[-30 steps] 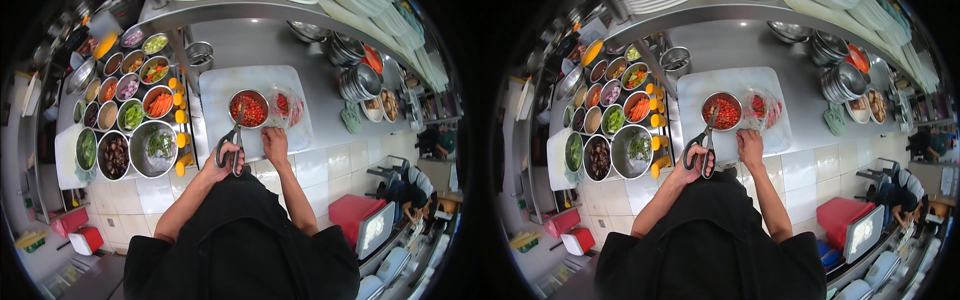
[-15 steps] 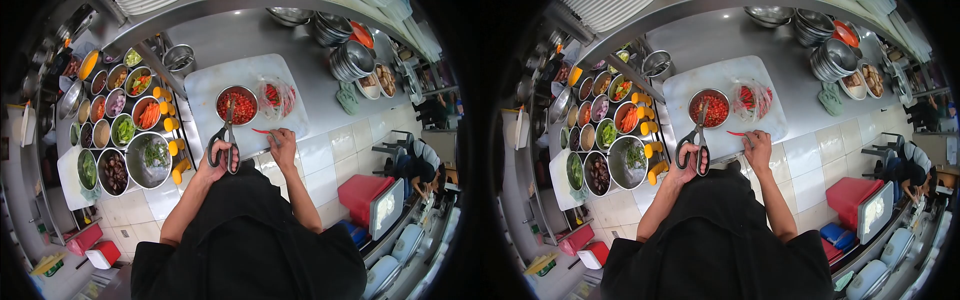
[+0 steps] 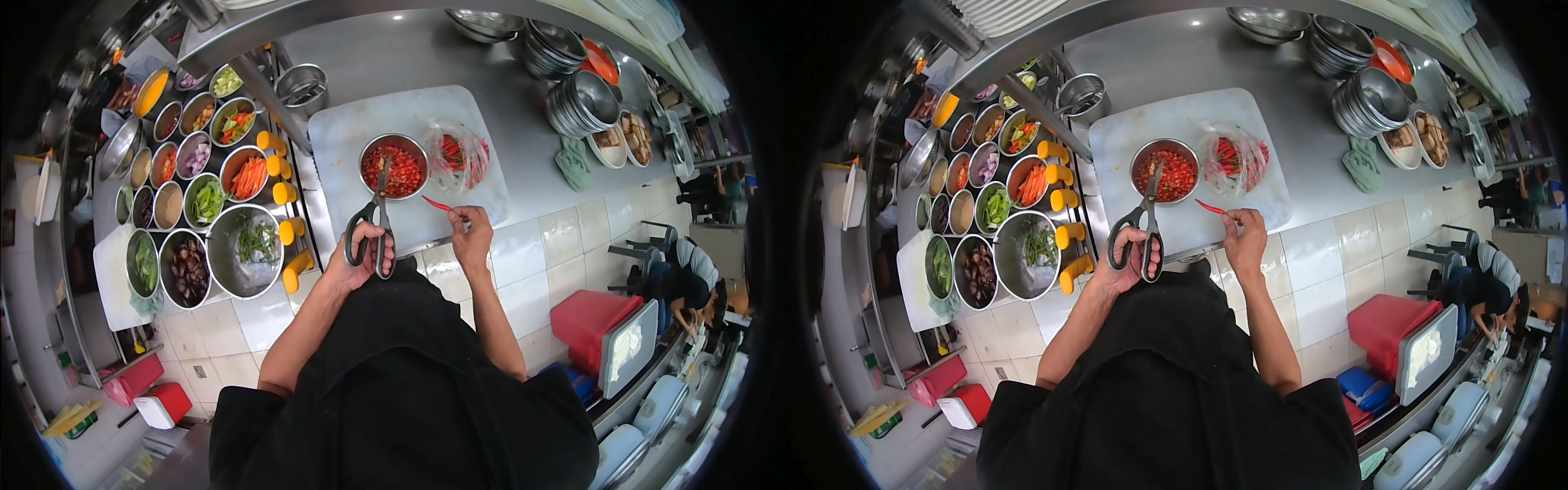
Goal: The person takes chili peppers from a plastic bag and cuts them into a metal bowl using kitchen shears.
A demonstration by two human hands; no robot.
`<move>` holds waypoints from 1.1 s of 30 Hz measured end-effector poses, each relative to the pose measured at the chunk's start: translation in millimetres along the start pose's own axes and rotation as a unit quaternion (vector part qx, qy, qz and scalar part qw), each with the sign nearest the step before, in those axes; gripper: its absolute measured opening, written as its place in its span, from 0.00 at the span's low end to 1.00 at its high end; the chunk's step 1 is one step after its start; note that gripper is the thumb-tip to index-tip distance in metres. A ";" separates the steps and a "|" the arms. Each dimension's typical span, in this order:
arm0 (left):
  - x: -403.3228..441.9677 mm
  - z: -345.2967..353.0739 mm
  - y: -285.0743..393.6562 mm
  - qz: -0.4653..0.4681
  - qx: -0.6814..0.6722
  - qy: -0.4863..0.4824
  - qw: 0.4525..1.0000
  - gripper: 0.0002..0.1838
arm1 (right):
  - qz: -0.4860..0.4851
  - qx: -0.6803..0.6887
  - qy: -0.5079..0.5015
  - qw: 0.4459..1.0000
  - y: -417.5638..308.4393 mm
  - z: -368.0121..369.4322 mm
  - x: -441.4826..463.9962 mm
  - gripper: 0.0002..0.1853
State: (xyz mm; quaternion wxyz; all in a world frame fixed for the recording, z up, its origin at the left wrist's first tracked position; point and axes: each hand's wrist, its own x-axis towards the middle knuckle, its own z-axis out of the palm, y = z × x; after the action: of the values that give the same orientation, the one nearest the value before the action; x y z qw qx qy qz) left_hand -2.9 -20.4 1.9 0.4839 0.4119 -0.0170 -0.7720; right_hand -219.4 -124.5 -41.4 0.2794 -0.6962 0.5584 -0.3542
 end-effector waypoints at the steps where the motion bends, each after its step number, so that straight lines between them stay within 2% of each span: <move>1: -0.1 0.2 -0.1 0.002 0.000 0.005 1.000 0.17 | -0.012 0.008 0.009 1.000 -6.2 -4.3 3.4 0.04; 7: -3.4 4.5 3.6 -0.004 0.015 0.014 1.000 0.17 | -0.078 0.034 0.035 0.996 -54.9 -17.4 30.6 0.03; 10: -3.6 3.6 3.6 0.002 0.016 0.005 1.000 0.17 | -0.136 -0.001 0.030 0.990 -64.9 -6.6 46.9 0.04; 15: -3.5 0.0 1.9 -0.048 0.012 -0.047 0.998 0.26 | -0.230 -0.078 0.008 0.970 -67.6 10.4 67.7 0.06; 19: -9.5 6.9 2.6 -0.064 0.003 -0.055 0.996 0.25 | -0.271 -0.128 -0.025 0.954 -72.0 15.9 72.9 0.06; 22: -7.9 8.5 2.4 -0.051 0.028 -0.034 0.998 0.22 | -0.289 -0.134 -0.056 0.946 -73.4 16.6 73.5 0.05; 26: -9.0 13.9 0.3 0.046 0.070 0.028 0.996 0.21 | -0.281 -0.134 -0.061 0.949 -72.3 14.2 74.2 0.06; 27: -10.2 15.3 0.5 0.041 0.093 0.035 0.994 0.22 | -0.272 -0.131 -0.061 0.951 -73.7 13.1 74.1 0.06; 30: -16.5 12.5 -0.8 -0.039 0.023 -0.029 0.999 0.22 | -0.270 -0.127 -0.059 0.953 -74.7 13.3 75.1 0.07; 33: -16.2 17.6 -0.2 -0.047 0.006 -0.042 0.998 0.22 | -0.274 -0.134 -0.068 0.950 -76.9 14.4 72.5 0.07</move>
State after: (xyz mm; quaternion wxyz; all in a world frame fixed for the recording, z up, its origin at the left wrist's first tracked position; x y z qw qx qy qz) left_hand -11.4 -14.6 23.4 0.4434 0.3823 -0.0229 -0.8104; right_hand -154.0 -178.4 23.6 0.1134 -0.8758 0.3682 -0.2909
